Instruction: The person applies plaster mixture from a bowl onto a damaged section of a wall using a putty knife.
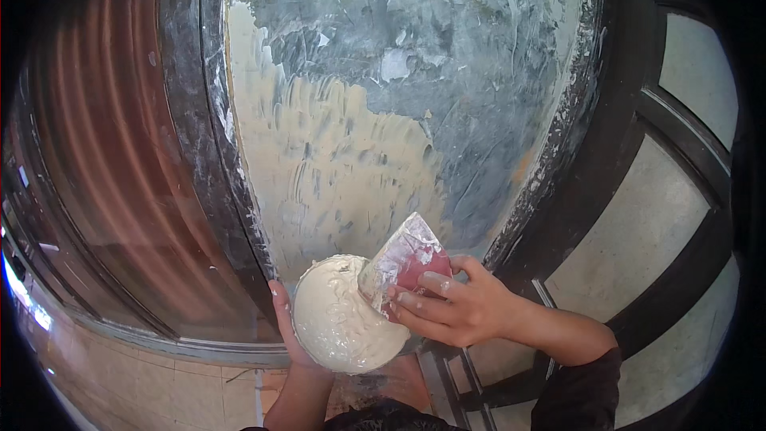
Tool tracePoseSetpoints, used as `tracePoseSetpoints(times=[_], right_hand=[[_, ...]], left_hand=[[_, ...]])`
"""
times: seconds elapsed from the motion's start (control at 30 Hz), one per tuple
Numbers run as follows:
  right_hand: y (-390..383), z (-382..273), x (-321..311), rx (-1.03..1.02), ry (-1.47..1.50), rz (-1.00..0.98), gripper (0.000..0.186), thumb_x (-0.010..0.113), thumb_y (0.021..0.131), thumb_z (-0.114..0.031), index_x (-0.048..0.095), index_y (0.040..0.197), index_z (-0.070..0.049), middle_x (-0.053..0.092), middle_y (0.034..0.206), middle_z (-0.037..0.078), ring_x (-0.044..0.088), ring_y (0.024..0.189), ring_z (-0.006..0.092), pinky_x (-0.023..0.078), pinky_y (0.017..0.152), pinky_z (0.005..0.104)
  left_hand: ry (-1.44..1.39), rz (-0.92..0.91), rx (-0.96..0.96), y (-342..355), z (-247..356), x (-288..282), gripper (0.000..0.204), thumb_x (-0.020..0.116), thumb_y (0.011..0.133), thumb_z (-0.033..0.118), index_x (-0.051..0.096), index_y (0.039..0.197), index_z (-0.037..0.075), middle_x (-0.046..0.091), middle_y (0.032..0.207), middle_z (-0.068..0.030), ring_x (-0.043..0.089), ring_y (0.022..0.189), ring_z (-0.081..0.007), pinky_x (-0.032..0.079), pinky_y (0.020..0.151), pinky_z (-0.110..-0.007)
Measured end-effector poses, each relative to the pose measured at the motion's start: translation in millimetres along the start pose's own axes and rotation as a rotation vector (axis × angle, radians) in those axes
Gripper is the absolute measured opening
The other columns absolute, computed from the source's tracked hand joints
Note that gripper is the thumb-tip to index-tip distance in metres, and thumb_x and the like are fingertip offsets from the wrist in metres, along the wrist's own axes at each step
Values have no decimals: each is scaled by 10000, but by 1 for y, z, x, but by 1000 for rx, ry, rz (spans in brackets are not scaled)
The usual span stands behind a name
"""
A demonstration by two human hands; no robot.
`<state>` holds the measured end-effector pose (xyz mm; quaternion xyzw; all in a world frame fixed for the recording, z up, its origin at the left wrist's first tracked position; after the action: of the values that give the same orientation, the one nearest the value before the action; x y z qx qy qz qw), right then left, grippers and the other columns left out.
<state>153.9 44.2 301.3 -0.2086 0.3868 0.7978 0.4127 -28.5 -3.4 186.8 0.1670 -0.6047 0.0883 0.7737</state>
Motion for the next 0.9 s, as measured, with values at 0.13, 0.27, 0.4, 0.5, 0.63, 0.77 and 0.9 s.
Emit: tracePoseSetpoints(times=[0.13, 0.27, 0.4, 0.5, 0.63, 0.77, 0.9], right_hand=[[2, 0, 2, 21, 25, 27, 328, 746, 813, -120, 735, 1133, -197, 698, 1256, -64, 589, 1091, 177, 527, 716, 377], [5, 2, 1, 40, 12, 28, 327, 760, 810, -130, 741, 1127, -210, 697, 1256, -80, 581, 1095, 181, 528, 734, 390], [6, 2, 2, 48, 34, 40, 311, 773, 804, -143, 749, 1105, -216, 697, 1245, -88, 580, 1100, 181, 524, 745, 394], [9, 2, 1, 39, 65, 103, 274, 742, 807, -168, 743, 1081, -155, 706, 1111, -27, 647, 1068, 184, 511, 719, 390], [3, 10, -1, 118, 61, 110, 303, 742, 799, -177, 744, 1102, -169, 708, 1132, -35, 630, 978, 178, 431, 660, 368], [0, 22, 1, 202, 112, 116, 320, 732, 794, -155, 741, 1113, -148, 717, 1110, -25, 621, 892, 190, 385, 633, 355], [-19, 58, 8, 401, 181, 96, 352, 722, 754, -21, 734, 1094, -110, 719, 1057, 19, 626, 845, 244, 464, 692, 370]], left_hand=[[29, 35, -20, 0, 0, 0, 933, 396, 991, 779, 526, 1437, -30, 595, 1419, -230, 626, 1241, -358, 502, 1085, -493], [-10, -6, -23, 1, 3, -6, 932, 397, 992, 777, 525, 1436, -32, 592, 1419, -233, 622, 1248, -363, 497, 1091, -501], [0, -22, -35, 2, 5, -10, 932, 394, 994, 774, 521, 1440, -34, 589, 1423, -236, 622, 1247, -365, 494, 1094, -503], [1, -47, -16, 2, 7, -14, 937, 387, 995, 775, 512, 1448, -36, 587, 1429, -237, 614, 1262, -366, 493, 1096, -507], [-45, -16, -45, 4, 5, -22, 991, 382, 968, 815, 472, 1486, -25, 546, 1473, -246, 589, 1285, -402, 484, 1095, -550], [-29, 44, -83, 3, 6, -28, 1043, 384, 916, 875, 440, 1531, 34, 498, 1512, -258, 561, 1291, -478, 464, 1026, -725], [65, 52, -76, 3, 7, -43, 1047, 388, 893, 897, 447, 1540, 76, 491, 1517, -262, 537, 1290, -535, 434, 936, -836]])
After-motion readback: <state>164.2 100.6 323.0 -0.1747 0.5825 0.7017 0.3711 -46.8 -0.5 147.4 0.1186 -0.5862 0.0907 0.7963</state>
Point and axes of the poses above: each hand's wrist, its own y-axis towards the middle knuckle, its own x-axis out of the palm, z = x × y, the point moved 5 cm from there along y, towards the middle knuckle
